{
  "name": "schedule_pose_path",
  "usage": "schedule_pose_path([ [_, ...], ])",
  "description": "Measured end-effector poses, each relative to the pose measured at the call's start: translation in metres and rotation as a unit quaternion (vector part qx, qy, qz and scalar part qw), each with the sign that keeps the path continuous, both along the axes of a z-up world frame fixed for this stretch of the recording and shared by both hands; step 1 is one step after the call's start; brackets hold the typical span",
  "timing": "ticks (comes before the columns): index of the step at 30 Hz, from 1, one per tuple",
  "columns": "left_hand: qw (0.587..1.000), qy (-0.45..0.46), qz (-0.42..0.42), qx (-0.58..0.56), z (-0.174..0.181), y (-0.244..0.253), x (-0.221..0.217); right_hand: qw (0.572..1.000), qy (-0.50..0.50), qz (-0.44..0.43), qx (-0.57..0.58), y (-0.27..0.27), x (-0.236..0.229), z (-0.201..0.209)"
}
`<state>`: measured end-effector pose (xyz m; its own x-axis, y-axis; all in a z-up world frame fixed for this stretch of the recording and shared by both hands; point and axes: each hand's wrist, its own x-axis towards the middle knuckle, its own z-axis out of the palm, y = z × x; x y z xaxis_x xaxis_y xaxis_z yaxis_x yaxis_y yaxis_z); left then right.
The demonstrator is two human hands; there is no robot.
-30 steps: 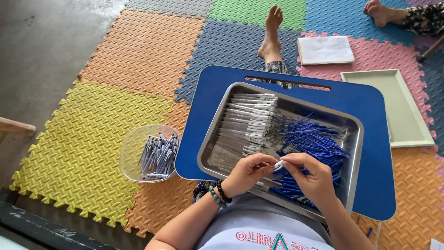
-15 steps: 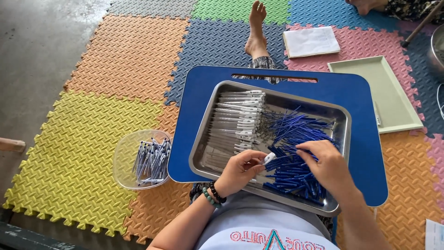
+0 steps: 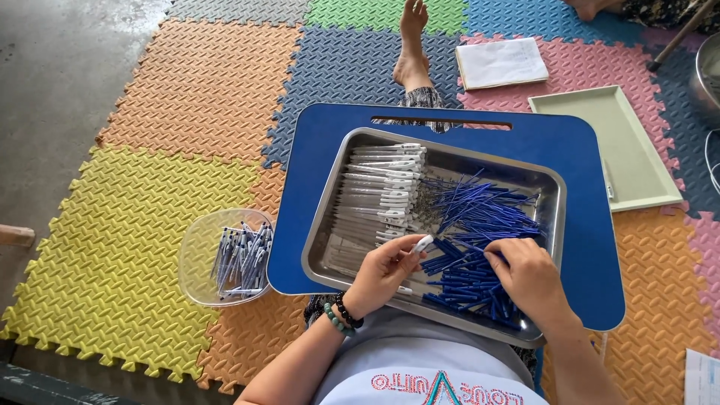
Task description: Assembling pens by inserting blue ink refills into white pen barrels on a lap desk.
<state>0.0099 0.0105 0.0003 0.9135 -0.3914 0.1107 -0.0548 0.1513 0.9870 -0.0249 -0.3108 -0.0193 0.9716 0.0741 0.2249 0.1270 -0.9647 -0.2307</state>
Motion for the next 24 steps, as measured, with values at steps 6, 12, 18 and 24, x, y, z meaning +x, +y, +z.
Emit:
schedule_pose_path([
  [6,0.999,-0.043,0.019,0.013,-0.003,-0.002,0.001,0.974,-0.097,0.07,0.195,0.042,0.011,0.08],
  [12,0.997,-0.08,0.006,0.005,-0.002,-0.003,0.001,0.958,-0.132,0.139,0.215,0.066,0.019,0.097],
  [18,0.993,-0.113,-0.005,0.017,0.006,-0.004,0.002,0.95,-0.149,0.099,0.257,0.059,0.009,0.07],
  [24,0.992,-0.119,-0.02,0.027,-0.007,-0.004,0.004,0.961,-0.159,0.1,0.204,0.049,0.009,0.085],
])
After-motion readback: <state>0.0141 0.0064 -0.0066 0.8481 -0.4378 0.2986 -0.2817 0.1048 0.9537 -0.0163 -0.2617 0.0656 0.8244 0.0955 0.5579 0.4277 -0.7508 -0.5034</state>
